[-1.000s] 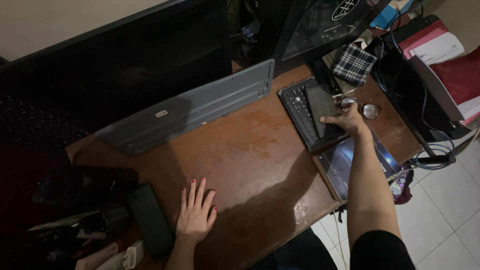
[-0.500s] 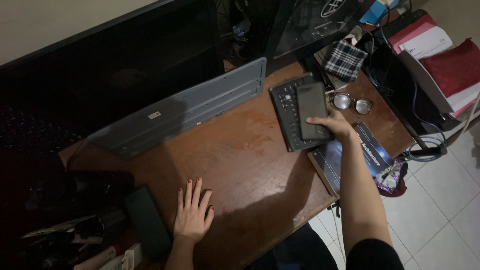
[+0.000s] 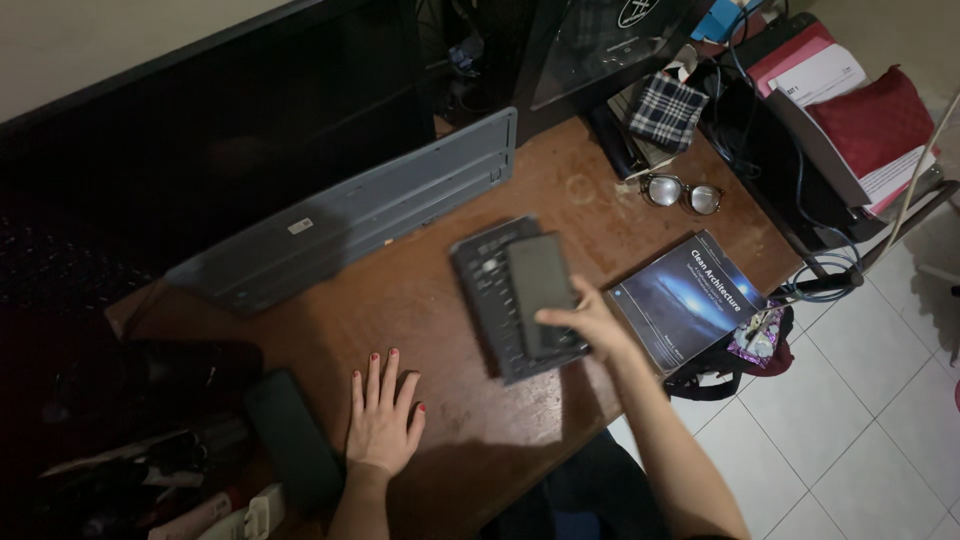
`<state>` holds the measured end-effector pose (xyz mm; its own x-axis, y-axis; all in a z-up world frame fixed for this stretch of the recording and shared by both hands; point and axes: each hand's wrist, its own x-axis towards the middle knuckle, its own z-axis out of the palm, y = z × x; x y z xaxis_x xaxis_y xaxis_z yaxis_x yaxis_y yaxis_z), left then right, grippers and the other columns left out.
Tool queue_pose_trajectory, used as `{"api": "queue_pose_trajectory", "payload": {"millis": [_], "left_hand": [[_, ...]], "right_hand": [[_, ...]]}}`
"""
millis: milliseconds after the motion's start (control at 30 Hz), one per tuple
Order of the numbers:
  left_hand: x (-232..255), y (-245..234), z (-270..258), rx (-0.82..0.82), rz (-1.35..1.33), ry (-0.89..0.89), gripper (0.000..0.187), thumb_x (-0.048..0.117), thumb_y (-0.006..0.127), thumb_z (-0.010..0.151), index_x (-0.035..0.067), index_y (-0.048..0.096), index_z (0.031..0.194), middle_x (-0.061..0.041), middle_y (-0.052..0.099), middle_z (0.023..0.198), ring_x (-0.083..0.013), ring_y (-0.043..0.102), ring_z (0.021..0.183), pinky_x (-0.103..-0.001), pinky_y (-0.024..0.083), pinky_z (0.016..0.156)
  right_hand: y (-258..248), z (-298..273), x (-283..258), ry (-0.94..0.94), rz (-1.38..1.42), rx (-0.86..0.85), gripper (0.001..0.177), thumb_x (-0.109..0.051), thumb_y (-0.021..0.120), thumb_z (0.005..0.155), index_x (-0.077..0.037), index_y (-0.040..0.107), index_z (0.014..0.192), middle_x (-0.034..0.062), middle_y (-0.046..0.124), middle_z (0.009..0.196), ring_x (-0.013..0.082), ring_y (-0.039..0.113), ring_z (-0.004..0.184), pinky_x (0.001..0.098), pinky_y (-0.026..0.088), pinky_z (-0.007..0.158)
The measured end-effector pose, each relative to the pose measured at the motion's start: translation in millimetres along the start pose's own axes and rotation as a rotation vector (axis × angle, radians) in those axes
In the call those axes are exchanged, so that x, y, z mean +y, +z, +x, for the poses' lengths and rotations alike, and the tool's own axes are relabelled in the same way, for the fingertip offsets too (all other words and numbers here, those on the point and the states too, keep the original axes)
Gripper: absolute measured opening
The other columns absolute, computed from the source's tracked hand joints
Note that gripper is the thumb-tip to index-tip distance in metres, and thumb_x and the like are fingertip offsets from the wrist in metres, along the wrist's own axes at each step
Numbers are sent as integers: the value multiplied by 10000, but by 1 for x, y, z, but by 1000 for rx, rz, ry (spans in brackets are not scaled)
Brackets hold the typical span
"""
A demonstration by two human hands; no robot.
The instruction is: The person wipes a power bank, a book, two keyboards, a monitor screen, the desk surface, glasses, and a small container using a cloth.
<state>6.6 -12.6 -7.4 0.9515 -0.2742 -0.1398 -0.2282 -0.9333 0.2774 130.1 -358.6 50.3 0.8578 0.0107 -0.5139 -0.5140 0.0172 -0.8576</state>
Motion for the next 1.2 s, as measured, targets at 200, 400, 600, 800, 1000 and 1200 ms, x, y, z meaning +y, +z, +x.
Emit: {"api": "queue_pose_trajectory", "payload": {"millis": [200, 400, 600, 800, 1000, 1200], "left_hand": [[1, -2, 0, -117, -10, -47, 562, 396, 529, 937, 185, 462, 1455, -139, 116, 1707, -374, 84, 1526, -577, 100, 1221], [-3, 1, -3, 60, -126, -53, 768, 376, 578, 911, 14, 288, 1523, -202, 126, 1653, -316, 114, 1532, -480, 124, 1239], [-3, -1, -2, -33, -47, -43, 787, 419, 529, 931, 48, 234, 1560, -123, 133, 1665, -297, 82, 1537, -478, 82, 1243], [-4, -2, -3, -32, -22, -37, 770, 442, 476, 940, 47, 236, 1556, -101, 129, 1672, -297, 69, 1539, -480, 68, 1242], [-5, -1, -2, -22, -27, -4, 737, 433, 464, 947, 48, 271, 1544, -93, 139, 1669, -287, 71, 1541, -501, 52, 1242], [-3, -6, -2, -62, -34, -23, 729, 434, 446, 951, 49, 272, 1545, -110, 125, 1672, -292, 55, 1544, -502, 48, 1242]], "right_hand": [[73, 3, 31, 4, 91, -159, 766, -1, 872, 656, -21, 515, 1332, 160, 729, 1146, 249, 738, 1018, 371, 620, 881], [117, 22, 41, -84, 68, -257, 701, -42, 895, 696, 2, 531, 1294, 140, 714, 1158, 215, 711, 1050, 370, 594, 925], [118, 36, 19, -226, -380, -247, 720, -183, 931, 690, 28, 630, 1309, 152, 768, 1161, 223, 738, 1068, 343, 580, 962], [116, 26, 3, -302, -803, -220, 850, -361, 935, 678, 28, 587, 1349, 203, 735, 1178, 310, 724, 1132, 382, 551, 991], [107, 31, 6, -307, -814, -315, 1053, -394, 893, 668, 3, 401, 1510, 242, 593, 1383, 345, 584, 1310, 396, 457, 1092], [113, 60, 12, -45, -1228, -335, 1158, -440, 941, 727, 136, 275, 1481, 323, 349, 1527, 405, 372, 1443, 419, 354, 1156]]}}
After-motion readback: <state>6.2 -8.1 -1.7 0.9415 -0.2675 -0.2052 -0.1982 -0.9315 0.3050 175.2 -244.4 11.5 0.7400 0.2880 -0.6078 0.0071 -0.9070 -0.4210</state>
